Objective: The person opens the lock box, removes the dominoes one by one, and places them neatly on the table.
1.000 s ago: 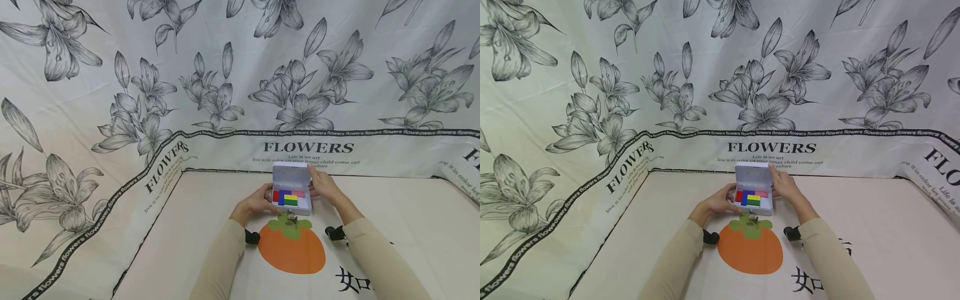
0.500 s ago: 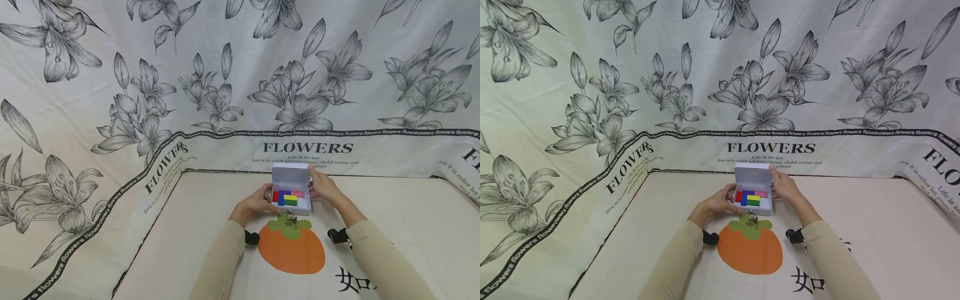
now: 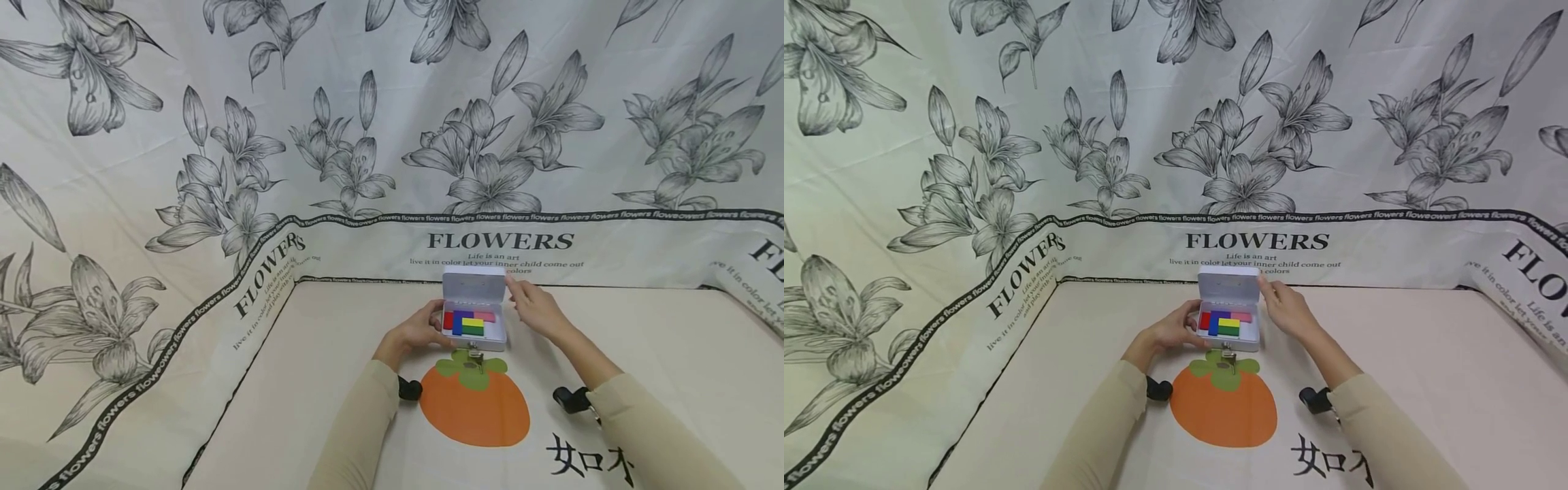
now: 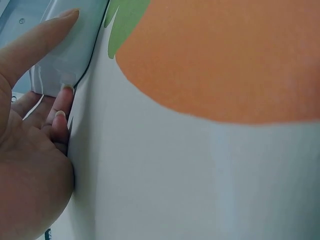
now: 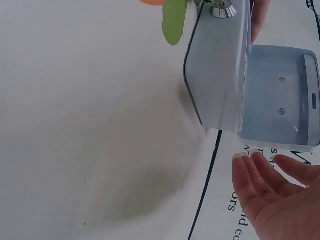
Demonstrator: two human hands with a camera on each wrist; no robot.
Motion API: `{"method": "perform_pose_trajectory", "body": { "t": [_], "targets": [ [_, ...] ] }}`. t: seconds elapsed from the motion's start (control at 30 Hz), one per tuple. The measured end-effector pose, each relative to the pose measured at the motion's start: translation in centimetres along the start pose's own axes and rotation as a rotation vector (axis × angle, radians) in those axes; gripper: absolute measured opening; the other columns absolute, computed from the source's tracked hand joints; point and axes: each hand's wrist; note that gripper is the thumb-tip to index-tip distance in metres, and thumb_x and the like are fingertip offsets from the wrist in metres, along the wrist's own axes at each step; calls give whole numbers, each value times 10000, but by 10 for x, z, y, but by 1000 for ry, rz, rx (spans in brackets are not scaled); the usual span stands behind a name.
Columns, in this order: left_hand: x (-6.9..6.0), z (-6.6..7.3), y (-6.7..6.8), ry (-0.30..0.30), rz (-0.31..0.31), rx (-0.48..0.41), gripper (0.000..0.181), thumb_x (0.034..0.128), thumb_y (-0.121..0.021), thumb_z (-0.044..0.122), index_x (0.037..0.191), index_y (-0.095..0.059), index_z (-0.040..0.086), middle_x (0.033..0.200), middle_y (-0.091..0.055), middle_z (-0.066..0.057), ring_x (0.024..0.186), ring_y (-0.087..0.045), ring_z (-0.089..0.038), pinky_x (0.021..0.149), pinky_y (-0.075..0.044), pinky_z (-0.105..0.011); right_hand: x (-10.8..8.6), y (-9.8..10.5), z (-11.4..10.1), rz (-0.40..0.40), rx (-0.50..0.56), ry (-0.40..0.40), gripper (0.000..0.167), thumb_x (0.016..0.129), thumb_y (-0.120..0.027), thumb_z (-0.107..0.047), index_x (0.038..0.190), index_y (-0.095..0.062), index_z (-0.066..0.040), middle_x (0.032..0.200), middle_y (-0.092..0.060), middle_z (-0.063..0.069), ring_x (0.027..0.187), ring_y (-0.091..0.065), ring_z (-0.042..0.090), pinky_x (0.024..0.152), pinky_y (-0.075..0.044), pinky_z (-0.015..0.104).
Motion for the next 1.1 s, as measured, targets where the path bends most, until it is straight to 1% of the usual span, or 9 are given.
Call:
{"method": "perform_pose_trajectory", "body": {
  "t": [0.1, 0.17, 0.33, 0.4, 0.47, 0.6, 0.73, 0.87, 1.1],
  "targets": [
    [0, -1, -1, 2, -3, 4, 969, 750, -884, -2, 1556, -381, 191, 957, -521, -69, 909, -509, -198, 797, -440, -297, -7, 0, -1, 12, -33, 31, 772, 1097, -233, -540, 1398, -477, 128, 1295, -579, 342, 1145, -587, 487, 928, -489, 580],
    [0, -1, -1, 6, -1, 6, 969, 748, -888, 4, 1554, -384, 195, 963, -522, -68, 916, -508, -200, 809, -438, -307, -10, -1, -1, 17, -49, 66, 721, 1103, -292, -506, 1398, -492, 120, 1321, -576, 338, 1201, -561, 507, 971, -465, 611],
    [-1, -1, 0, 18, 21, 44, 962, 743, -905, 37, 1543, -398, 204, 978, -521, -74, 933, -506, -206, 827, -435, -320, -12, -6, 0, -25, -96, 179, 499, 1068, -535, -289, 1355, -544, 119, 1283, -610, 312, 1120, -607, 451, 933, -500, 571],
    [-1, 0, 0, 14, 24, 67, 958, 742, -907, 45, 1539, -399, 203, 978, -522, -79, 928, -507, -206, 815, -442, -314, -13, -8, 0, -53, -116, 214, 453, 1022, -606, -190, 1344, -551, 124, 1271, -614, 304, 1099, -612, 429, 924, -506, 561],
    [-1, 0, 1, 3, 18, 81, 960, 744, -906, 48, 1541, -392, 198, 976, -522, -87, 916, -510, -208, 796, -455, -306, -12, -9, -1, -70, -127, 245, 431, 982, -647, -131, 1320, -570, 125, 1261, -621, 298, 1093, -615, 428, 926, -503, 563],
    [-1, 2, 2, -2, 7, 82, 969, 745, -906, 57, 1547, -383, 205, 974, -522, -95, 903, -511, -209, 774, -454, -295, -11, -13, -3, -111, -145, 312, 392, 929, -693, -73, 1268, -616, 109, 1219, -646, 268, 1088, -611, 422, 942, -490, 576],
    [-2, 2, 2, -1, 1, 85, 964, 751, -907, 80, 1548, -381, 207, 982, -530, -89, 914, -515, -207, 790, -451, -299, -8, -17, -3, -149, -148, 371, 366, 894, -715, -24, 1227, -635, 105, 1170, -664, 250, 1078, -610, 427, 956, -476, 591],
    [-1, 1, 2, -3, 2, 86, 950, 757, -905, 98, 1544, -385, 207, 995, -544, -80, 931, -521, -204, 820, -451, -308, -4, -22, -4, -172, -161, 391, 376, 876, -715, 6, 1227, -631, 114, 1171, -667, 259, 1087, -613, 437, 973, -466, 605],
    [0, -1, 1, 7, 16, 76, 944, 754, -907, 96, 1539, -399, 228, 1017, -552, -71, 962, -520, -209, 859, -450, -330, 1, -31, -7, -181, -217, 374, 401, 857, -717, 5, 1230, -631, 127, 1154, -670, 254, 1070, -619, 412, 977, -471, 590]
  ]
}}
Point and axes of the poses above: each hand's wrist, its own x-axis towards the middle knuckle, its own y-axis out of the back of the hand, z = x × y
